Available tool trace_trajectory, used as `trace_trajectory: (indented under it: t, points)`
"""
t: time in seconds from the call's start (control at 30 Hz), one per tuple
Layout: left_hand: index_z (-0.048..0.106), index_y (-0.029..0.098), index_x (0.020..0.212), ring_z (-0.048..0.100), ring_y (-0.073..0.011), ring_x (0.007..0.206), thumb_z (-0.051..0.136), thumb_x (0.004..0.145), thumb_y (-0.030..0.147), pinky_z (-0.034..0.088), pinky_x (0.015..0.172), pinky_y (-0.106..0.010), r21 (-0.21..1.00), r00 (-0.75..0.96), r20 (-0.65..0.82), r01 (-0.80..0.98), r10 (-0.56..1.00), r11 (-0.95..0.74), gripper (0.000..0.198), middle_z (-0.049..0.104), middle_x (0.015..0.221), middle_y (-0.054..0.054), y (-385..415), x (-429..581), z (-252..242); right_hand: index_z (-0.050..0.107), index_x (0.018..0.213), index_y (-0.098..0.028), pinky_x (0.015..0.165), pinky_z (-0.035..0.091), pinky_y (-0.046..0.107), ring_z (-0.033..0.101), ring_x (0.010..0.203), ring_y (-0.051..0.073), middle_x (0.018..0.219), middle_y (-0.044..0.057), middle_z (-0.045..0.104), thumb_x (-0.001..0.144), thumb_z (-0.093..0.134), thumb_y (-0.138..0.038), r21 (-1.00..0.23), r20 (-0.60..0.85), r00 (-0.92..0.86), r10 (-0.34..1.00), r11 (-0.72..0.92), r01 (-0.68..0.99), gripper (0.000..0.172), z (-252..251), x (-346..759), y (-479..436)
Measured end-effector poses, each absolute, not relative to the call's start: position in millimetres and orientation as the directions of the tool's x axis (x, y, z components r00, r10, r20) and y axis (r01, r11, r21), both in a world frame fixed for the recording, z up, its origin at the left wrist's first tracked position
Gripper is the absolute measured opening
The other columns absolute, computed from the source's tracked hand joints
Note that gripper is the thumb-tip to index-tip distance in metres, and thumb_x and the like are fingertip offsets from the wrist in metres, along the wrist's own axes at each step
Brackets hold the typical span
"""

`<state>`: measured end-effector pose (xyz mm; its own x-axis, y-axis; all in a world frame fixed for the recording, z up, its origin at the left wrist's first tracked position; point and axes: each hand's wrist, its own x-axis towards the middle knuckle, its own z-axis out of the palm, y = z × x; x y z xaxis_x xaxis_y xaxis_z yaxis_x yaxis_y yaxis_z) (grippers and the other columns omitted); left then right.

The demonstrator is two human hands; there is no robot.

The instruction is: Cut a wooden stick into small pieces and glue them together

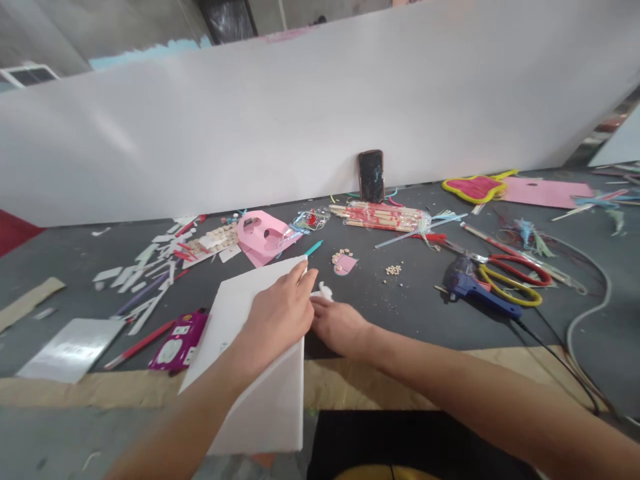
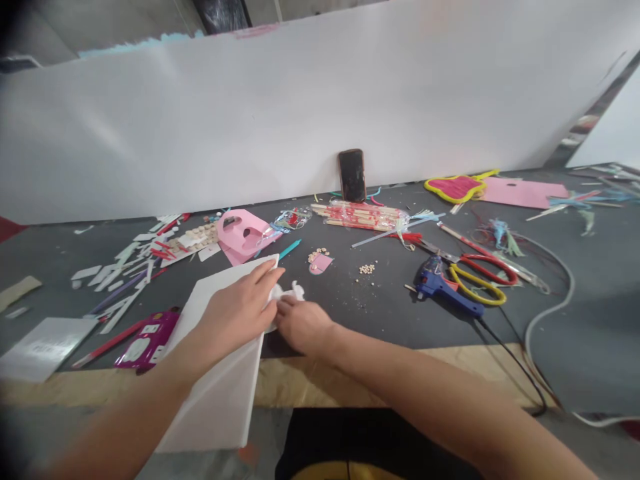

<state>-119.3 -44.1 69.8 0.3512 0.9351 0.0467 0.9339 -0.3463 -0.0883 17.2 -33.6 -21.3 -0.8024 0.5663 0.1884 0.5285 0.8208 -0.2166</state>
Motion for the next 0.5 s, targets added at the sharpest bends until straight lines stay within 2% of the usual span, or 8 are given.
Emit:
trace_trajectory:
  t: [0.1,0.2,0.3,0.4,0.5]
  points:
    - [0.046,0.02,0.132,0.061,-0.0246,0.107,0.039,0.082,0.012,0.055,0.065,-0.032,-0.093,0.369,0.031,0.926,0.929,-0.365,0.051,0.042,0.146,-0.01,-44.5,-116.4,61.9,0.064,0.113,-0.008,0.105,0.041,0.039,0.049,0.124,0.024,0.125,0.017,0.06,0.087,0.047,-0.008,-0.187,0.198,-0.759,0.62,0.785,0.591,0.031,-20.2,79.7,-45.4]
    - [0.046,0.019,0.132,0.06,-0.0246,0.107,0.04,0.08,0.009,0.055,0.061,-0.03,-0.11,0.393,-0.005,0.914,0.919,-0.391,0.053,0.042,0.146,-0.011,-45.0,-111.4,52.2,0.06,0.121,-0.009,0.104,0.043,0.04,0.047,0.127,0.024,0.129,0.016,0.059,0.083,0.041,-0.002,-0.171,0.21,-0.714,0.668,0.744,0.646,0.043,-18.4,135.6,-69.6]
    - [0.046,0.018,0.131,0.06,-0.0256,0.107,0.042,0.079,0.006,0.055,0.06,-0.03,-0.13,0.406,-0.035,0.904,0.913,-0.407,0.053,0.042,0.146,-0.012,-45.0,-105.2,42.4,0.059,0.123,-0.011,0.102,0.046,0.041,0.049,0.126,0.024,0.128,0.014,0.059,0.083,0.037,-0.001,-0.189,0.24,-0.662,0.71,0.703,0.686,0.047,-14.6,173.7,-94.4]
    - [0.048,0.017,0.129,0.061,-0.0271,0.105,0.043,0.081,0.008,0.055,0.059,-0.032,-0.148,0.409,-0.066,0.898,0.91,-0.414,0.049,0.041,0.146,-0.014,-44.0,-98.3,36.2,0.066,0.11,-0.02,0.094,0.051,0.035,0.06,0.112,0.02,0.115,0.008,0.068,0.085,0.039,-0.007,-0.394,0.307,-0.491,0.815,0.579,0.714,0.039,-4.0,198.2,-107.0]
    - [0.052,0.015,0.125,0.058,-0.0308,0.111,0.044,0.086,0.016,0.056,0.069,-0.038,-0.172,0.445,-0.047,0.878,0.894,-0.446,0.04,0.045,0.143,-0.015,-42.5,-89.3,34.8,0.067,0.099,-0.021,0.069,0.056,0.027,0.067,0.079,0.016,0.091,0.004,0.071,0.09,0.042,-0.02,-0.56,0.282,-0.22,0.934,0.346,0.752,0.027,15.9,216.9,-105.5]
